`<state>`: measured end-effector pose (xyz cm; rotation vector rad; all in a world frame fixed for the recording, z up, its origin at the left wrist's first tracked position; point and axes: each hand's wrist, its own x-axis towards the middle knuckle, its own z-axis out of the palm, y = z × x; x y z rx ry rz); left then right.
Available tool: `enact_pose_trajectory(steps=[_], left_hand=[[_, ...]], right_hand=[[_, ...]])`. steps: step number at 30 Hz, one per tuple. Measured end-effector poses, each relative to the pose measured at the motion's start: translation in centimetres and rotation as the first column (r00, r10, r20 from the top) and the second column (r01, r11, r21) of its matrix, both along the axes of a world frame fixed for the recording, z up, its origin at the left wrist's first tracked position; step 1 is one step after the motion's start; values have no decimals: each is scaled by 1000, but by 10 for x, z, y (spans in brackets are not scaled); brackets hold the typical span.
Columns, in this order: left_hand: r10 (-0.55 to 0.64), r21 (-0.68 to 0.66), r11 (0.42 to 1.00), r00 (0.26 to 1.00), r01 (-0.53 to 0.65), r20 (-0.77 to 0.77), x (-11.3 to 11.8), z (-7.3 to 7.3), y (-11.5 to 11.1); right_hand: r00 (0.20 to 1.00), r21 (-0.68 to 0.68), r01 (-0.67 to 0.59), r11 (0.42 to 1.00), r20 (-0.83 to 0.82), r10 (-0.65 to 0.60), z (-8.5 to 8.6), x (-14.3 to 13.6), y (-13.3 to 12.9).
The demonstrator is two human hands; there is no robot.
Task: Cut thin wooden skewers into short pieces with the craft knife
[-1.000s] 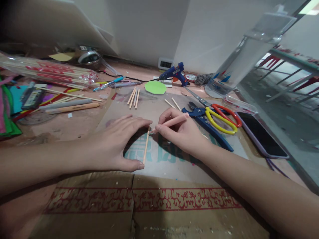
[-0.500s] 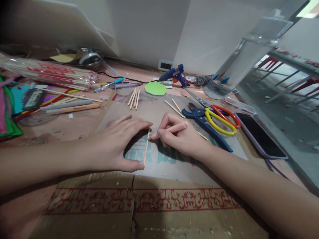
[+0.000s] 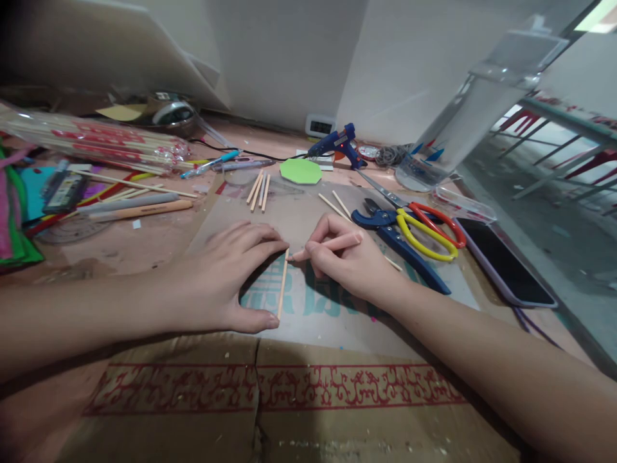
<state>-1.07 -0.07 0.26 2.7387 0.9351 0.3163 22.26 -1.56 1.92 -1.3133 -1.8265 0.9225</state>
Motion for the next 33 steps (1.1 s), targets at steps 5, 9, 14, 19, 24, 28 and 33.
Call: enact_pose_trajectory(steps=[5, 9, 14, 19, 24, 28, 33], left_hand=[[28, -45, 999, 1000, -28, 3, 1, 2, 0], [40, -48, 998, 999, -40, 9, 2, 1, -1], [29, -11, 1000, 1000, -29, -12, 1, 2, -1], [1, 16, 1000, 1000, -1, -22, 0, 0, -1], [19, 19, 1000, 1000, -18, -19, 0, -2, -2], [18, 18, 1000, 1000, -17, -9, 0, -1, -1], [11, 3, 1000, 1000, -11, -6, 2, 0, -1]], right_hand=[[1000, 23, -12, 1000, 30, 11, 0, 1, 0], [999, 52, -23, 998, 49, 21, -1, 0, 0], [998, 63, -44, 997, 45, 41, -1, 0, -1], [999, 11, -39, 999, -24, 39, -2, 0, -1], [996, 13, -91, 996, -17, 92, -1, 1, -3], [979, -58, -203, 977, -40, 201, 0, 3, -6], [970, -80, -239, 968, -73, 233, -1, 4, -8]])
